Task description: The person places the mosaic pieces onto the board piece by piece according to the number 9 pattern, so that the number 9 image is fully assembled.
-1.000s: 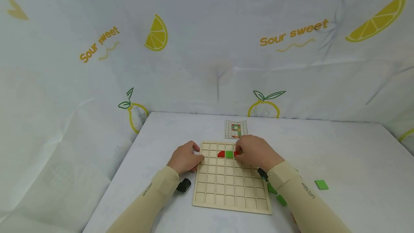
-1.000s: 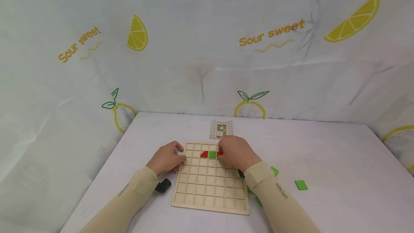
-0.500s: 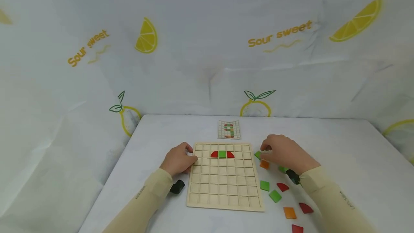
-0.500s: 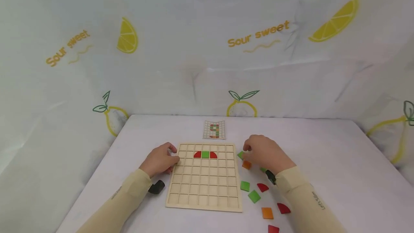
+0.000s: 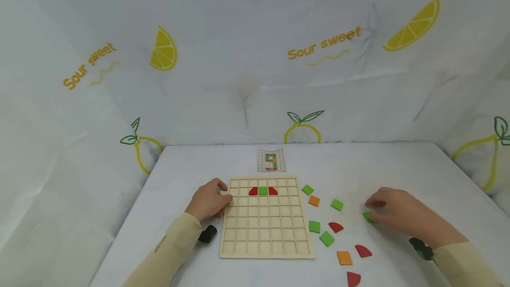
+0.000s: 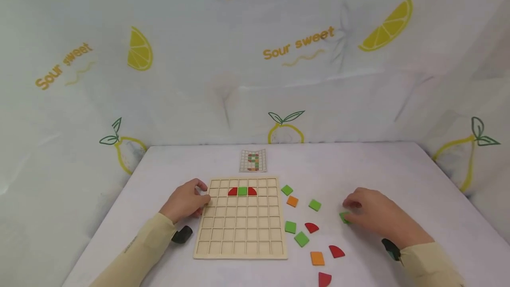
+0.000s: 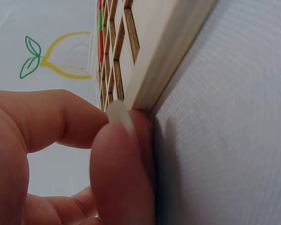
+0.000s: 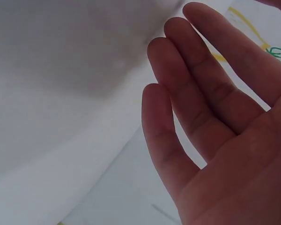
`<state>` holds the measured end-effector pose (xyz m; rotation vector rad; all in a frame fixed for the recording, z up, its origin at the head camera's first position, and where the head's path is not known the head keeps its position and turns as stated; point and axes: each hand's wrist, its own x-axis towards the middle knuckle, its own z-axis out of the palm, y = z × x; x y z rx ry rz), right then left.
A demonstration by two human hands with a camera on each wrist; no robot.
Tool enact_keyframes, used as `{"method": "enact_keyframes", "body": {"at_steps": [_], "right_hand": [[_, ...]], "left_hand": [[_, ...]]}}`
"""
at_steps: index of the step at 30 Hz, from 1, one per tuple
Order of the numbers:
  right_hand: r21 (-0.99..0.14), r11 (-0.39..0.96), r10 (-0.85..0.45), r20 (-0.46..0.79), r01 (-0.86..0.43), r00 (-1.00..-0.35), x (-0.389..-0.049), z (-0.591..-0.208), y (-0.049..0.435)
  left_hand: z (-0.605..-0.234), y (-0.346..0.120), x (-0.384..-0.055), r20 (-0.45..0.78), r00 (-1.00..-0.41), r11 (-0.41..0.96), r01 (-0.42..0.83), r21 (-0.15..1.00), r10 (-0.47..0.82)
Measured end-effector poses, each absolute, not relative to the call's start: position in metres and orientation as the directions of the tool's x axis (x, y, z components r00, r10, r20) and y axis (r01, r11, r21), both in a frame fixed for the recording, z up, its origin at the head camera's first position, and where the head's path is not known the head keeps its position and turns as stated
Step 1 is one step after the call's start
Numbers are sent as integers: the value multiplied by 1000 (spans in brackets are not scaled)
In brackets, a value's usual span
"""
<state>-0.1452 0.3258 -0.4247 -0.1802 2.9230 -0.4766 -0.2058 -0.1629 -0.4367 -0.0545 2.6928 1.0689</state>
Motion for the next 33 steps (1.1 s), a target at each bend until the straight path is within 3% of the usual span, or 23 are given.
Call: {"method": "enact_keyframes", "body": {"at_steps": [33], "right_hand": [[-335,937,-162,-154,-103,-975,-142,-427,334]], "left_hand": [[-438,-163,-207,-248,-967,718,-137,683,52]]}}
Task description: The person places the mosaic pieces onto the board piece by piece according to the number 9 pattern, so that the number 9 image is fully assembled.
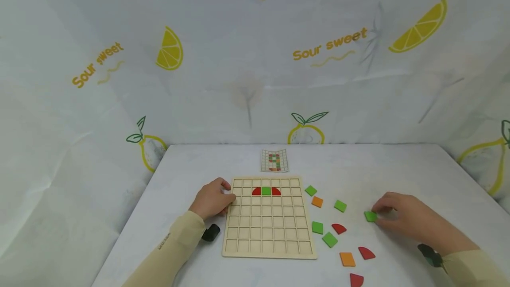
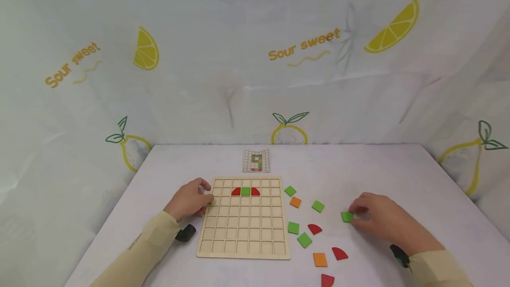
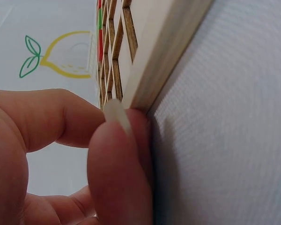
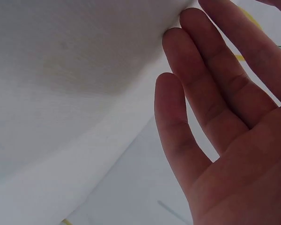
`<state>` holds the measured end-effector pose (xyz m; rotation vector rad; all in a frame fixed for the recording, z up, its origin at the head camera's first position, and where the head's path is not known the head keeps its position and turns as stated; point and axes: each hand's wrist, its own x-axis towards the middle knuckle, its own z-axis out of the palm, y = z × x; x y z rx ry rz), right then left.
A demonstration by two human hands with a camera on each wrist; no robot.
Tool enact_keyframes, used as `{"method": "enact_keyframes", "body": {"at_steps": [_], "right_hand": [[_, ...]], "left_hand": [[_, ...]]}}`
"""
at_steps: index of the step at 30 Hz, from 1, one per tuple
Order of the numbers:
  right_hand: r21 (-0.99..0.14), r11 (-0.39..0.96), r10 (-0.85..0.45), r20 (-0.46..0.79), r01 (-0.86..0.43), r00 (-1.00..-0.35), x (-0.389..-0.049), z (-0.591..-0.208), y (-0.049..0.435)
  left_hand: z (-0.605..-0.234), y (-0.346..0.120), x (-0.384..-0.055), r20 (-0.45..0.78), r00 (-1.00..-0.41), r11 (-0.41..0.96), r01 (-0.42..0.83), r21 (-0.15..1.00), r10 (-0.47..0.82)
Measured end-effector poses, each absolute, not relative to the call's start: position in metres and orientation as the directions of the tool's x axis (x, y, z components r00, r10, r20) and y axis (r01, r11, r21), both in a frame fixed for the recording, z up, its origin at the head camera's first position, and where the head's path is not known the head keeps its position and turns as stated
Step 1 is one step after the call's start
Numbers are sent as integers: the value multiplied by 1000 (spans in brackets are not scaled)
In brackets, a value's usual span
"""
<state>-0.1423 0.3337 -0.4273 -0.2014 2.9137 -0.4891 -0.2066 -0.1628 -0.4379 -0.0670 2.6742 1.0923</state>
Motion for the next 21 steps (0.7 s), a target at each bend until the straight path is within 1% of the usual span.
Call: {"method": "enact_keyframes", "body": {"at_steps": [7,15,21], "right_hand": [[-352,933,-143,-176,-74,-974,-153,-418,319],[-388,910,-207,-114,-149,-972,-173,-409,283],[-406,887,-272,-68,-222,-960,-189,-410,244]], "left_hand": [[-437,-163,-207,-243,-969,718,-135,683,49],[-437,-163,-206,-232,-971,708,-121,696,62],[-439,-163,-207,-227,-972,710,-117,695,62]]}}
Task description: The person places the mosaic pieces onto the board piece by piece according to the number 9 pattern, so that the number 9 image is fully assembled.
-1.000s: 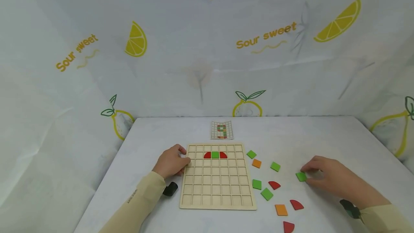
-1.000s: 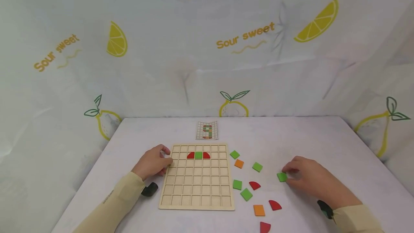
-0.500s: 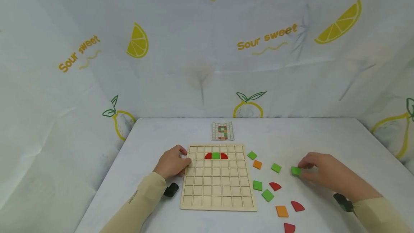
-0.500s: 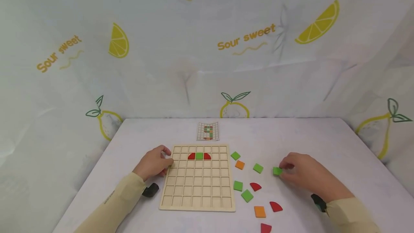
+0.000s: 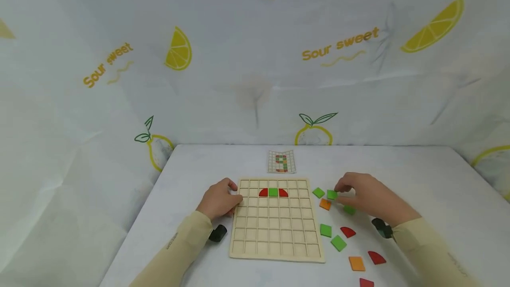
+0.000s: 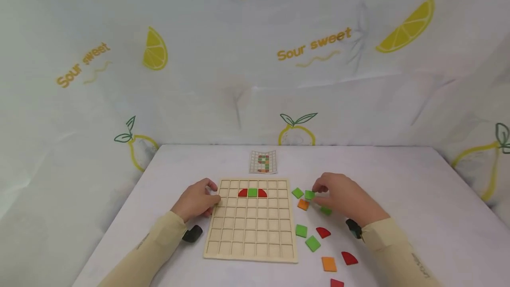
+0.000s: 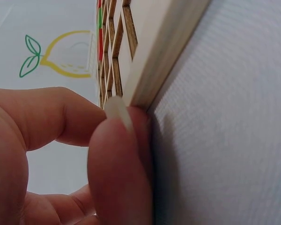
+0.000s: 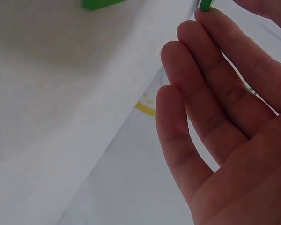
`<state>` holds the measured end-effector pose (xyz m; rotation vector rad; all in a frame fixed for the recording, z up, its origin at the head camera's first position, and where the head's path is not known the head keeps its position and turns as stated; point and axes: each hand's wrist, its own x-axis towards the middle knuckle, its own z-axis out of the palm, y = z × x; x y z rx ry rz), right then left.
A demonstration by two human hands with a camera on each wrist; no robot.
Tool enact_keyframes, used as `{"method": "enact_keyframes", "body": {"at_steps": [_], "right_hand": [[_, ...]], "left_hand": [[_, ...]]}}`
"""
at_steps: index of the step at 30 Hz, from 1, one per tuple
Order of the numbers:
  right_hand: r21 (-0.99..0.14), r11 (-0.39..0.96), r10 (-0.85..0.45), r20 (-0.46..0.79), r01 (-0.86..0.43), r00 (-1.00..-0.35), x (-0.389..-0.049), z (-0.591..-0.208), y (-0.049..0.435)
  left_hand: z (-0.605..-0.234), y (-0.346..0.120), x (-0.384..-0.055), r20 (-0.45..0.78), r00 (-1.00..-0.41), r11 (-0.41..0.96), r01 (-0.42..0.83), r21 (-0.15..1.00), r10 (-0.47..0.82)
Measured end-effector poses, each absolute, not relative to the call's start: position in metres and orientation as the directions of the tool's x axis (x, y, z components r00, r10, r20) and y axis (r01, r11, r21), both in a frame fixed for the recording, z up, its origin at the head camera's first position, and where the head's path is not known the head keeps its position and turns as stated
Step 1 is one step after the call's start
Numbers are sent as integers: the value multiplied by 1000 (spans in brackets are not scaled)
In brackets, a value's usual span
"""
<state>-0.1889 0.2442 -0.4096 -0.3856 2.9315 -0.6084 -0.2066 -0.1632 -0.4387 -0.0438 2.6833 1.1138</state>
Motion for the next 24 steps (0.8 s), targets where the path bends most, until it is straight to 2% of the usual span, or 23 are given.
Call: {"method": "enact_keyframes", "body": {"at_steps": [12,24], "right_hand": [[-393,864,-359,-41,-315,-932,-209,-402,176],[-363,815,-475,30,-452,-880,-211,-401,115]], "left_hand": [[-437,-166,-208,-238,-969,706,-128,697,59],[-436,-165,-207,-228,-971,706,-113,699,71]]}}
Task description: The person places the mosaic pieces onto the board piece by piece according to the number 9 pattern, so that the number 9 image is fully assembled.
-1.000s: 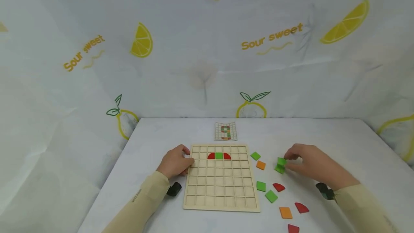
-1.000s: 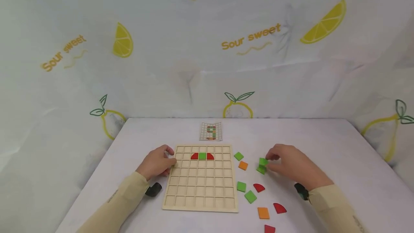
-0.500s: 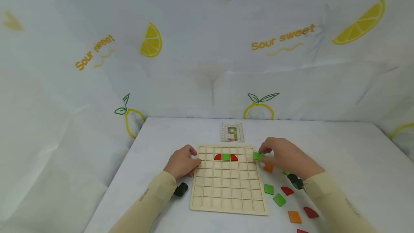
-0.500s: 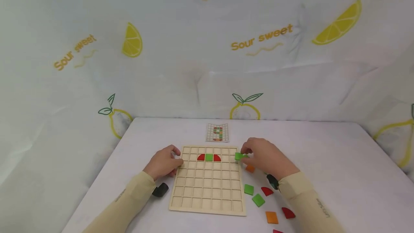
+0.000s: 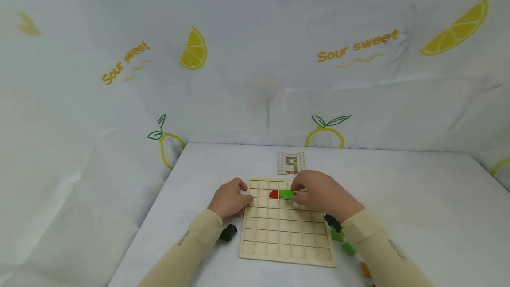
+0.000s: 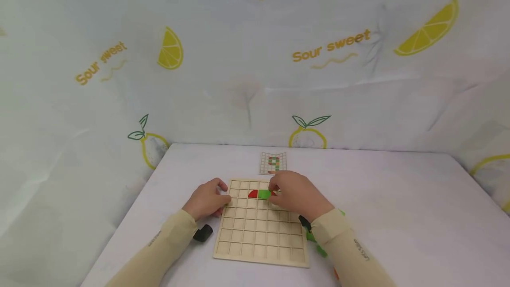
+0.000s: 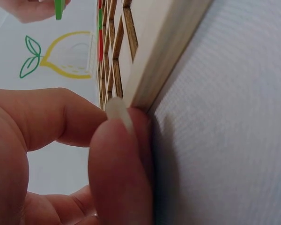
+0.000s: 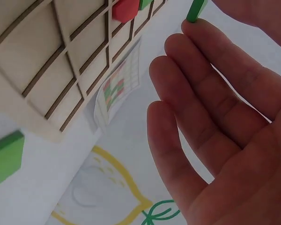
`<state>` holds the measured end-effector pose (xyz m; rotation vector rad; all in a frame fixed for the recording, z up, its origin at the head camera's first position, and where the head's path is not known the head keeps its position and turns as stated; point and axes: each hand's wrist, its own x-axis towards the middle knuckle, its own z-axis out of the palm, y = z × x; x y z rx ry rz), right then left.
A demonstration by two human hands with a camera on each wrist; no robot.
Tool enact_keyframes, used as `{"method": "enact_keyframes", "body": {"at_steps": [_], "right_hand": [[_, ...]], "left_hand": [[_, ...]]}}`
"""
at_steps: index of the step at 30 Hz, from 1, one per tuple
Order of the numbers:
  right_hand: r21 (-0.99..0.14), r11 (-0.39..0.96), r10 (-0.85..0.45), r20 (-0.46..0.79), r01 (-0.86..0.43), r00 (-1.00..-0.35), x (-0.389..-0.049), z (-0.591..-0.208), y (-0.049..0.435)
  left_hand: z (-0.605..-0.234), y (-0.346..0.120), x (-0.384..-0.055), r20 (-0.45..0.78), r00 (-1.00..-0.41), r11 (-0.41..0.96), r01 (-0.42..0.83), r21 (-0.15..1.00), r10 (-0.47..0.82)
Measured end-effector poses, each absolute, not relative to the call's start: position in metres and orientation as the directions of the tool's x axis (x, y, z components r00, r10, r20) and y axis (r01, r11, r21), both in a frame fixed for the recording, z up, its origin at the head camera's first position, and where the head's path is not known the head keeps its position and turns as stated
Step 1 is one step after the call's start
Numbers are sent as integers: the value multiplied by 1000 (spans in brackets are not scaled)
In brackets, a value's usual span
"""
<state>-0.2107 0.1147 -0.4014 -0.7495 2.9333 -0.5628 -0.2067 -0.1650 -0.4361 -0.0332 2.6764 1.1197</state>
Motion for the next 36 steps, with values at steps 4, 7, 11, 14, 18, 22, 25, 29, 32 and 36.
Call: {"method": "enact_keyframes", "body": {"at_steps": [4,7,11,14,18,22,25,29,32,36], "right_hand": [[-351,816,-486,14,-459,-874,-212,-405,99],[-343,825,-480,-2,-450,-877,-213,-408,90],[-317,823,-495,8,-472,-869,-214,-411,83],[-283,817,-515,31,-502,-856,-215,-413,79],[-256,818,-524,42,-516,-851,-215,-415,74],[-258,822,-517,35,-507,-855,-215,-415,69],[-264,819,-520,34,-509,-854,-215,-416,67],[-267,806,-539,36,-528,-842,-214,-417,65],[-256,804,-545,44,-537,-837,-213,-418,65],[-245,803,-547,57,-543,-835,-213,-419,65]], "left_hand": [[-438,-165,-207,-222,-973,708,-109,698,68],[-438,-164,-207,-224,-972,711,-112,694,66],[-438,-164,-208,-232,-971,716,-118,689,64],[-437,-164,-208,-232,-971,715,-118,689,64],[-436,-165,-208,-225,-972,709,-109,697,72],[-436,-166,-208,-222,-972,711,-104,696,75],[-435,-165,-209,-229,-971,718,-114,686,65],[-435,-166,-208,-239,-969,725,-126,677,54],[-435,-166,-207,-238,-970,725,-123,678,57],[-436,-166,-208,-234,-970,726,-118,678,61]]}}
